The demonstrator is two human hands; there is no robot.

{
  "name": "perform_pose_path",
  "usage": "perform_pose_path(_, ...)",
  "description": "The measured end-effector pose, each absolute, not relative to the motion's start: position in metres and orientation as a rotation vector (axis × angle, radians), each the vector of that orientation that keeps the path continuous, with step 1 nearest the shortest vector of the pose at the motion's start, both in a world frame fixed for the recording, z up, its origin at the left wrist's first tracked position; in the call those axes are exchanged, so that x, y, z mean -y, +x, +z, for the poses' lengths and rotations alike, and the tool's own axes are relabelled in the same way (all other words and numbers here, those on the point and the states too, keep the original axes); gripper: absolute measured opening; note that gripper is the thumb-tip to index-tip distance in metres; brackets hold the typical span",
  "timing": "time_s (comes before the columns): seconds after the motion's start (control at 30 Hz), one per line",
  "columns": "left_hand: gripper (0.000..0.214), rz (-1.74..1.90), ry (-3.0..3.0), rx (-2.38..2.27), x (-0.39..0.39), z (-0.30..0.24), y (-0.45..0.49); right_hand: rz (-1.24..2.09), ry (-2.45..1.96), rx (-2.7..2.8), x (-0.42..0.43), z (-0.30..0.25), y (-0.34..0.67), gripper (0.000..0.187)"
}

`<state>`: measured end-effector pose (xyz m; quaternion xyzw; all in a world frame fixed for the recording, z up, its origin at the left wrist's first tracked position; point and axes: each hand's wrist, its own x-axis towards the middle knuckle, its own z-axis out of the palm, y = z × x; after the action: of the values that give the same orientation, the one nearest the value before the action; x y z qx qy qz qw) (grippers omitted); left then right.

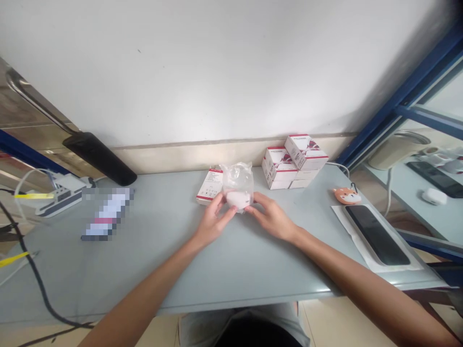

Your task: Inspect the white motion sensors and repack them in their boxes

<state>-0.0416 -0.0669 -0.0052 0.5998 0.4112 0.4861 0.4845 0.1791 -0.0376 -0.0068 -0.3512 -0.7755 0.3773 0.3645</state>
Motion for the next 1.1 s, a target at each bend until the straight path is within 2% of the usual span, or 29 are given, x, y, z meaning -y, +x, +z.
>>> perform_pose_path(0.13, 0.045, 1.134, 1.516, -1.068, 0.059, -0.016, -0.042, 0.953, -0.891, 2.053, 0.031, -0.012, 0.182, 0.032)
perform_pose_path(0.33, 0.043, 1.032, 1.56, -1.147, 0.056, -0.028, -0.045, 1.089, -0.853, 2.041, 0.027, -0.012, 0.185, 0.053)
perform_pose_path(0.4, 0.045, 1.035, 1.573, -1.169, 0.059, -0.024, -0.043, 1.051, -0.903, 2.059, 0.027, -0.013, 0.185, 0.048)
perform_pose_path(0.57, 0.069, 1.129, 1.546, -1.096, 0.065, -0.011, -0.039, 0.723, -0.971, 2.269, 0.027, -0.02, 0.184, 0.035)
perform_pose_path(0.67, 0.062, 1.126, 1.484, -1.045, 0.062, -0.01, -0.039, 0.623, -0.955, 2.346, 0.029, -0.021, 0.185, 0.032)
perform_pose_path(0.83, 0.058, 1.074, 1.475, -1.132, 0.059, -0.019, -0.04, 0.661, -0.986, 2.334, 0.03, -0.02, 0.185, 0.045)
perform_pose_path(1.1, 0.049, 1.021, 1.497, -1.307, 0.061, -0.026, -0.038, 0.631, -0.997, 2.345, 0.029, -0.022, 0.184, 0.035)
